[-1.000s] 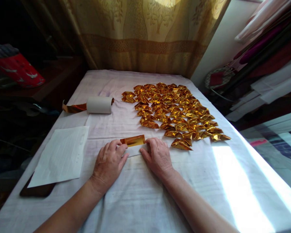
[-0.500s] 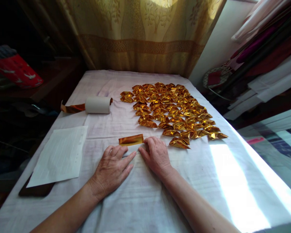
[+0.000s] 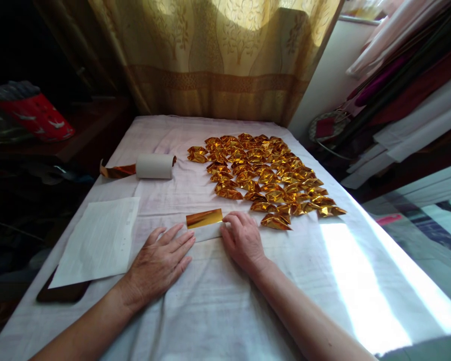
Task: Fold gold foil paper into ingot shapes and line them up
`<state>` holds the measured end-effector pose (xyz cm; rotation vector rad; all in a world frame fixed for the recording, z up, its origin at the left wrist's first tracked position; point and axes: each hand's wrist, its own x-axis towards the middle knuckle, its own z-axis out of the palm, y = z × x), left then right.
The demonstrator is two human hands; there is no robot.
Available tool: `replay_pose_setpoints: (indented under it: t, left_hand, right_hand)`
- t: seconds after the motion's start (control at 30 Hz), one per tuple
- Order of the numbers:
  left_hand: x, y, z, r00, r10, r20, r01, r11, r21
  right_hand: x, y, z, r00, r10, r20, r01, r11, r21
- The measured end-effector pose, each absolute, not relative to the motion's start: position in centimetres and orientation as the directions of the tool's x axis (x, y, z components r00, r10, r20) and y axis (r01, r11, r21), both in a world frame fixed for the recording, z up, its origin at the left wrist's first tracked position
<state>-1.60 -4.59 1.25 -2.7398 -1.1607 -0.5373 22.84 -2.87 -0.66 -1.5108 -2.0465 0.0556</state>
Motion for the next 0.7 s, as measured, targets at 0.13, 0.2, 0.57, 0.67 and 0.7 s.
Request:
replay_pose_setpoints:
  t: [0.13, 0.2, 0.57, 0.67, 0.7]
  left_hand:
    - [-1.5, -4.6, 1.1, 0.650, 0.681, 0.337, 0.711, -0.701, 0.046]
    - [-1.6, -4.6, 1.1, 0.654, 0.681, 0.329, 0.710, -0.703, 0.046]
    - [-2.3, -4.3, 1.0, 0.681, 0.658, 0.322, 0.690, -0.724, 0.019]
    - [-2.1, -4.2, 0.8, 0.659, 0.672, 0.339, 0.701, -0.711, 0.046]
    - [-1.9, -4.1, 0.8, 0.649, 0.676, 0.349, 0.706, -0.706, 0.055]
  right_hand:
    - [21.6, -4.2, 0.2, -0.472, 0.788, 0.397, 0.768, 0.588, -0.255]
    - [20.7, -4.7, 0.4, -0.601, 0.759, 0.250, 0.712, 0.651, -0.263]
    - [25.3, -5.1, 0.2, -0.534, 0.840, -0.093, 0.829, 0.500, -0.251]
    - [26.0, -5.3, 0.0, -0.505, 0.863, -0.020, 0.843, 0.488, -0.226]
    - [25.9, -5.2, 0.1, -0.498, 0.867, 0.013, 0.843, 0.487, -0.227]
